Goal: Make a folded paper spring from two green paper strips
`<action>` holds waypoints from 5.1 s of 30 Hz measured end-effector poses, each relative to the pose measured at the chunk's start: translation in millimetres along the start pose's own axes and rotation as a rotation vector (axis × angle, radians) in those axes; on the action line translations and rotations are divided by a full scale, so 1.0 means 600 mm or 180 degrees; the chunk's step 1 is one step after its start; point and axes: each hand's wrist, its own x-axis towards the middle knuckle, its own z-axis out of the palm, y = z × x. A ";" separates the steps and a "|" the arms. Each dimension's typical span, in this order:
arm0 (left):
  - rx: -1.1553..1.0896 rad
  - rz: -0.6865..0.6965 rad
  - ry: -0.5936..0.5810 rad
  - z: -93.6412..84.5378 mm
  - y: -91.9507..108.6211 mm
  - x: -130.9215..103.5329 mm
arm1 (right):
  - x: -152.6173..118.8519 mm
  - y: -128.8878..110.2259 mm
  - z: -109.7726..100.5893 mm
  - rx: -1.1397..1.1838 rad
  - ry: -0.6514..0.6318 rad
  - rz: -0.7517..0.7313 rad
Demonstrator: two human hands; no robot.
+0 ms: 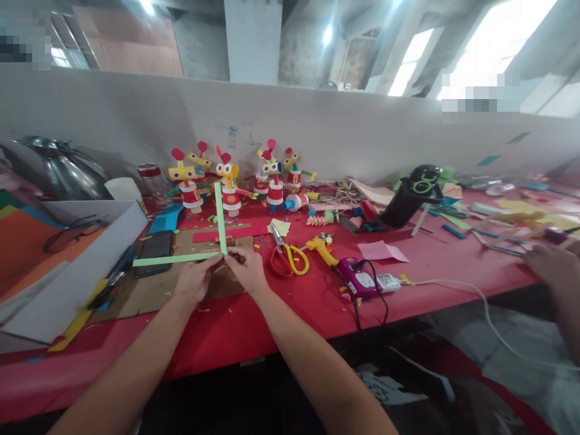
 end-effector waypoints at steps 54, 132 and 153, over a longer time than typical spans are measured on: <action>-0.0041 -0.0351 -0.0085 -0.005 -0.004 0.005 | 0.006 0.007 0.004 0.0355 0.0272 0.0544; 0.0747 -0.0258 -0.0445 -0.020 0.011 0.005 | -0.002 -0.012 -0.003 -0.0295 0.0061 0.0317; 0.0629 -0.0479 -0.0240 -0.022 0.013 0.009 | -0.002 0.001 0.000 -0.0254 0.0073 0.0156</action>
